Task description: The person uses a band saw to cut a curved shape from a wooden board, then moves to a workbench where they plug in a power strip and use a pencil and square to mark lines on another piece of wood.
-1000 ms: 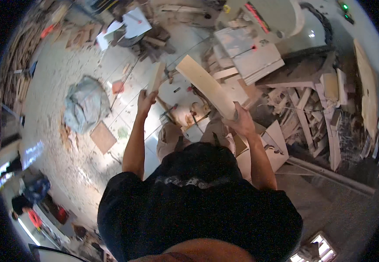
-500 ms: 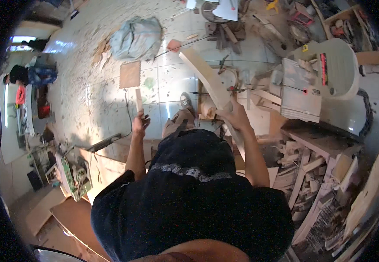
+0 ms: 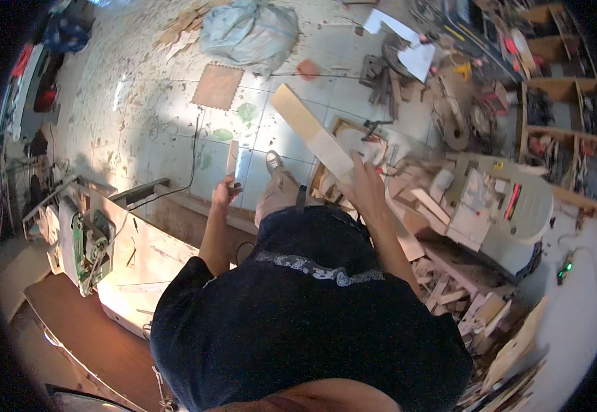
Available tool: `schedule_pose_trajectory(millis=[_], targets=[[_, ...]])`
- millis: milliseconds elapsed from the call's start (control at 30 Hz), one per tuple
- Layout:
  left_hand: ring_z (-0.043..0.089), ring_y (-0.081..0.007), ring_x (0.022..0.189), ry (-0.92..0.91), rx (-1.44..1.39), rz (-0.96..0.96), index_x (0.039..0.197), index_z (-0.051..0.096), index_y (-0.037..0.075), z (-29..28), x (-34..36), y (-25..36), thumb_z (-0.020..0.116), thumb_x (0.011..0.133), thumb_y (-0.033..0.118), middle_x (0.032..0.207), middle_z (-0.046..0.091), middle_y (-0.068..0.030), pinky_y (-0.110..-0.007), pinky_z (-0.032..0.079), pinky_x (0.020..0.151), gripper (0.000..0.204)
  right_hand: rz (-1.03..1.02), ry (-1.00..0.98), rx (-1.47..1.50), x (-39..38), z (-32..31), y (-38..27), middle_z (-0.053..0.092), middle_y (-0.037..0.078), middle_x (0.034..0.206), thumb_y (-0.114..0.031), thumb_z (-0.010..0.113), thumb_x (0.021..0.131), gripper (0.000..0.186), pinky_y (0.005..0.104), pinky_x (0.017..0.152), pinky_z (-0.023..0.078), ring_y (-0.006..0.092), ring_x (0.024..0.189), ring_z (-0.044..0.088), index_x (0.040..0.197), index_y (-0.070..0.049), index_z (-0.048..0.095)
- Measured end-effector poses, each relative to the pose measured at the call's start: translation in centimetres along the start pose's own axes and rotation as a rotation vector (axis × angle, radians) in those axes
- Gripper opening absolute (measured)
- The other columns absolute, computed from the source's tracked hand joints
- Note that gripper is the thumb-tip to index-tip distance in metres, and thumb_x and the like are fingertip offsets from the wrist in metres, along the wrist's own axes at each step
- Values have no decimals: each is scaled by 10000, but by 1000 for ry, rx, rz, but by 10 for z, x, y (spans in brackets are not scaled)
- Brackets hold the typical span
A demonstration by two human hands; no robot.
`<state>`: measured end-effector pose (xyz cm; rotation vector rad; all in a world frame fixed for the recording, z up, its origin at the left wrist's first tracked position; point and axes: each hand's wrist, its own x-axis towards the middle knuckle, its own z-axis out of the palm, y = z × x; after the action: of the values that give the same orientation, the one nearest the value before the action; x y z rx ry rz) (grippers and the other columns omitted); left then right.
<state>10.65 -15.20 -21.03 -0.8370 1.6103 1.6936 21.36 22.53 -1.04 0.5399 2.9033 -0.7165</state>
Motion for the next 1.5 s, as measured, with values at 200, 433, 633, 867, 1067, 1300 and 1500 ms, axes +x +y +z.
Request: schedule_pose_trajectory(millis=[200, 433, 633, 867, 1067, 1300, 1500], targets=[[688, -177, 666, 200, 24, -134, 1113, 579, -60, -51, -6, 0, 738, 766, 403, 902, 670, -157, -255, 489, 517, 600, -218, -80, -179, 70, 15, -76, 545, 169, 948, -253, 812, 679, 828, 444, 800, 481, 363, 907, 577, 1416, -138, 452], [689, -183, 666, 304, -107, -160, 1104, 555, -50, -89, -27, -24, 742, 764, 396, 913, 665, -144, -279, 494, 525, 591, -569, -62, -151, 134, 43, -133, 519, 154, 929, -234, 798, 693, 881, 467, 768, 459, 363, 855, 548, 1475, -187, 395], [682, -179, 616, 424, -164, -263, 1095, 582, -44, -91, -47, -35, 720, 773, 363, 760, 665, -113, -273, 477, 502, 537, -614, -229, -190, 173, 54, -182, 521, 146, 917, -251, 807, 676, 884, 465, 754, 460, 363, 853, 549, 1463, -199, 406], [688, -188, 643, 386, -294, -152, 1122, 557, -62, -106, -35, -42, 741, 769, 351, 838, 668, -134, -283, 483, 507, 574, -761, -329, -73, 200, 77, -221, 568, 180, 928, -263, 801, 662, 874, 454, 782, 486, 371, 887, 581, 1443, -161, 422], [689, -195, 682, 516, -231, -35, 1094, 551, -87, -109, -39, -4, 763, 737, 371, 903, 672, -161, -304, 509, 569, 619, -794, -409, 50, 220, 89, -252, 615, 221, 1065, -232, 772, 666, 813, 444, 858, 483, 399, 985, 598, 1390, -51, 448], [651, -206, 715, 681, -188, 30, 958, 595, -48, -100, -73, 27, 773, 698, 454, 868, 665, -180, -327, 507, 645, 592, -803, -656, 283, 249, 95, -307, 659, 197, 1062, -227, 800, 688, 657, 426, 866, 489, 348, 991, 644, 1253, -34, 526], [638, -206, 755, 858, -369, 101, 975, 597, -23, -84, -73, 29, 768, 704, 456, 830, 660, -146, -340, 493, 680, 576, -927, -720, 295, 302, 134, -337, 663, 167, 1038, -226, 806, 721, 556, 391, 845, 491, 276, 951, 641, 1155, 3, 544]])
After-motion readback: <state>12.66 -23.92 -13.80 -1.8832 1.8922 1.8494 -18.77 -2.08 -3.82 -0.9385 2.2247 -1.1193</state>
